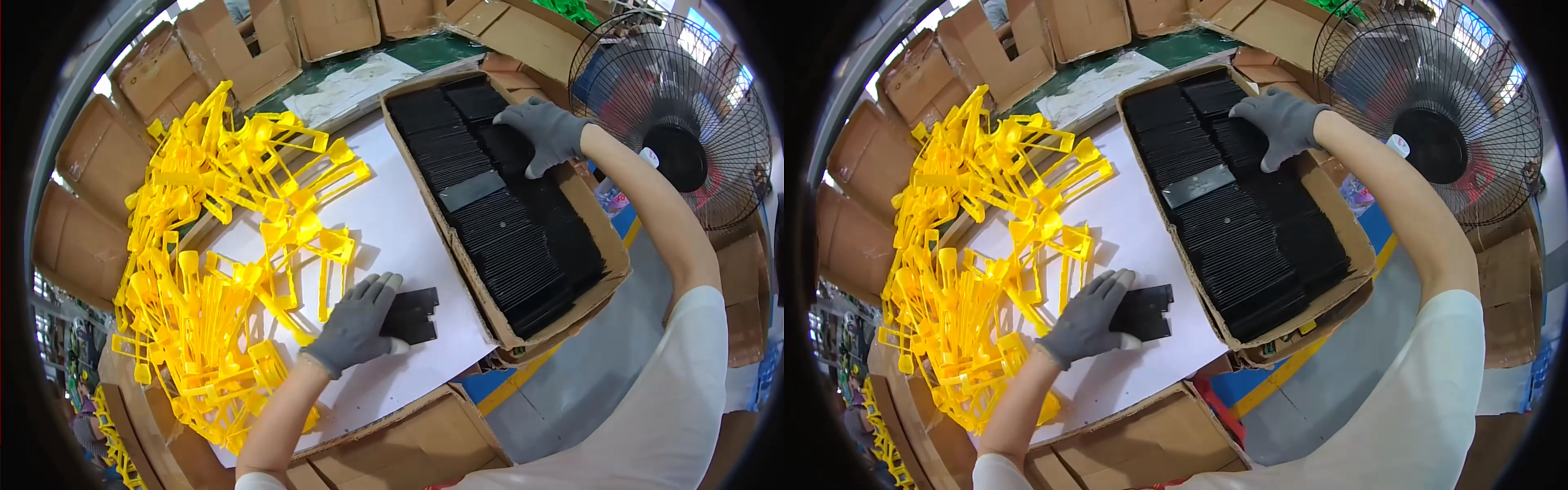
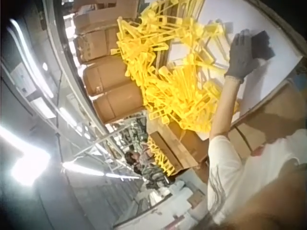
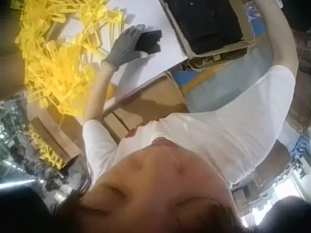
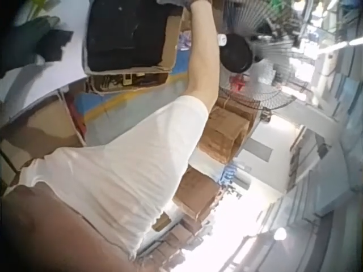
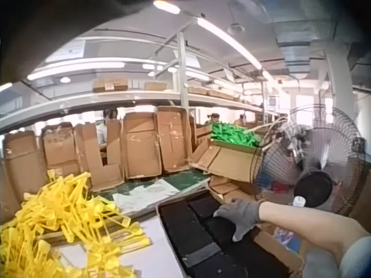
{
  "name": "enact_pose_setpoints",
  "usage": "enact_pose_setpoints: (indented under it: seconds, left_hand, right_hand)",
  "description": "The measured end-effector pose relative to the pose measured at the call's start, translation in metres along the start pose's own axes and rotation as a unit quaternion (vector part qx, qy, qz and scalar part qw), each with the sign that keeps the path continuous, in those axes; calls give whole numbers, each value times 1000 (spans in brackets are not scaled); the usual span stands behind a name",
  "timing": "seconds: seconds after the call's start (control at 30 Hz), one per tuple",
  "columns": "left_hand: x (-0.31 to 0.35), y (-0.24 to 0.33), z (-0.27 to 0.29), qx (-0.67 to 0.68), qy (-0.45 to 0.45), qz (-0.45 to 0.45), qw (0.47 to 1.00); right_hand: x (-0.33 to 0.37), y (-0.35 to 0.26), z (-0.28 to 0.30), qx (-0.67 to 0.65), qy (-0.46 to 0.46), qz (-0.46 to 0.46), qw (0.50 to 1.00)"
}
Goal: Assemble solar lights by inserting solar panel components into yellow plastic housings.
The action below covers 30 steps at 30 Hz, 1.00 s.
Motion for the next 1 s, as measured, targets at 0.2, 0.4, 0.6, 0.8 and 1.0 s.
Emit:
enact_pose_setpoints:
  seconds: [0.2, 0.4, 0.6, 0.8, 1.0]
  left_hand:
    - [5, -12, -17, 1, 19, 57, 998]
    - [7, -7, -23, 27, 59, 64, 996]
    - [29, 5, -30, 19, 140, 73, 987]
    - [49, 17, -31, -27, 164, 43, 985]
    - [73, 23, -35, -78, 140, 23, 987]
  right_hand:
    - [5, -11, 1, -11, 22, 9, 1000]
    - [31, -5, 29, -50, 61, -35, 996]
    - [52, -21, 93, -113, 167, -72, 977]
    - [22, -150, 146, -149, 180, 106, 967]
    - [-38, -261, 66, -29, -18, 135, 990]
Point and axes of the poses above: each hand's wrist, its own x-axis away from the middle knuckle, its own z-axis out of the back of the hand, y = z × x, the point moved 10 cm from there along -x, towards the middle knuckle, and after that the axes turned 5 degrees about z, right-handed, at the moved point
